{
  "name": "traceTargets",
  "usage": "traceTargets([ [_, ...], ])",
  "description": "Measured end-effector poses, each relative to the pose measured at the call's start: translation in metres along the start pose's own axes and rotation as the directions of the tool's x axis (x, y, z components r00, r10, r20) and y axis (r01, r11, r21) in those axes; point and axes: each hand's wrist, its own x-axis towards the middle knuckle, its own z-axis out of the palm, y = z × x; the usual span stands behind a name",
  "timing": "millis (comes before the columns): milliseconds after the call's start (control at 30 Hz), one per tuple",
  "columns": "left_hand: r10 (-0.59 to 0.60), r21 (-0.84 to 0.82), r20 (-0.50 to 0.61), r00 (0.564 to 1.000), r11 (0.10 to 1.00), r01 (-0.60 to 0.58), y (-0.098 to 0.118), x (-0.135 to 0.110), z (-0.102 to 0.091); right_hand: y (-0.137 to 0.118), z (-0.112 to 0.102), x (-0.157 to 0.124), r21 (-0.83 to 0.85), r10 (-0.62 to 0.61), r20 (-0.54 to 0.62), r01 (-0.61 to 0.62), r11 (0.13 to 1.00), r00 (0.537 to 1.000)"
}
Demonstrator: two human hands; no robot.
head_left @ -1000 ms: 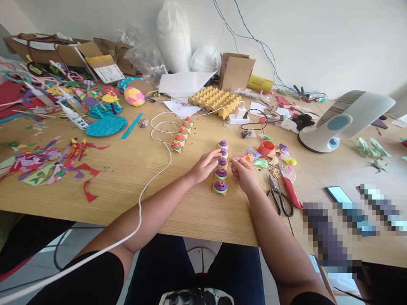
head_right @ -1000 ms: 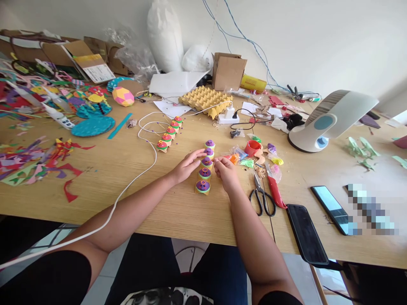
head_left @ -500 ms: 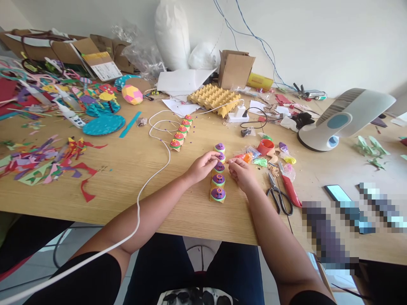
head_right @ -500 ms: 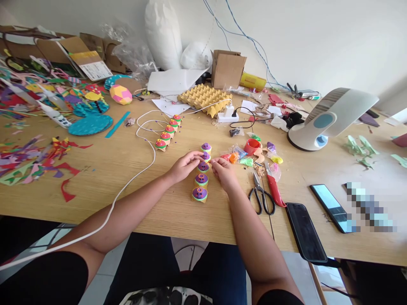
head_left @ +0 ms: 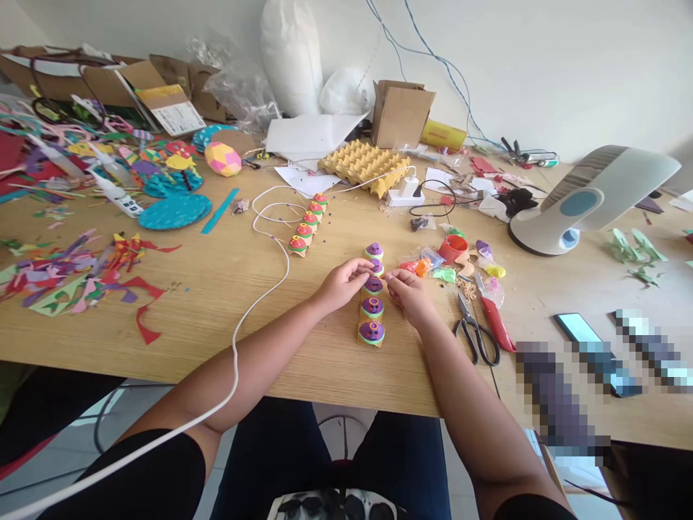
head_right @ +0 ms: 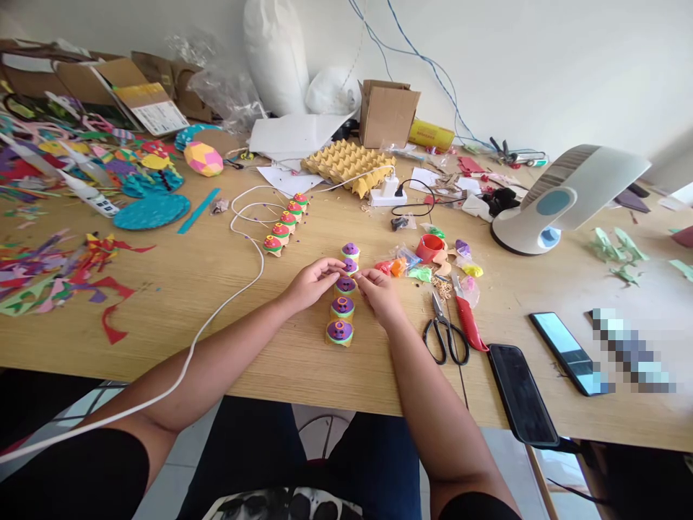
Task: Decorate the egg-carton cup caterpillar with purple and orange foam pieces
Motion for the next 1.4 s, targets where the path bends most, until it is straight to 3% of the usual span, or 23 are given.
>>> traceTargets([
  [567, 0.007, 0.052, -0.029, 1.0, 0.999, -0.005, -0.004, 0.001, 0.001, -0.009, 0.005, -0.007, -0.118, -0.005, -0.007, 0.004, 0.993, 1.0],
  [833, -0.016, 0.08, -0.071, 0.997, 0.997, 0.021, 0.001, 0.001, 0.005, -0.009, 0.005, -0.004, -0.13, -0.069, -0.049, 0.063, 0.99, 0.996],
  [1400, -0.051, 0.033, -0.125, 0.991, 0.998, 0.056, 0.003, 0.004, 0.01, -0.007, 0.009, 0.0, -0.152, -0.106, -0.063, 0.096, 0.984, 0.992],
])
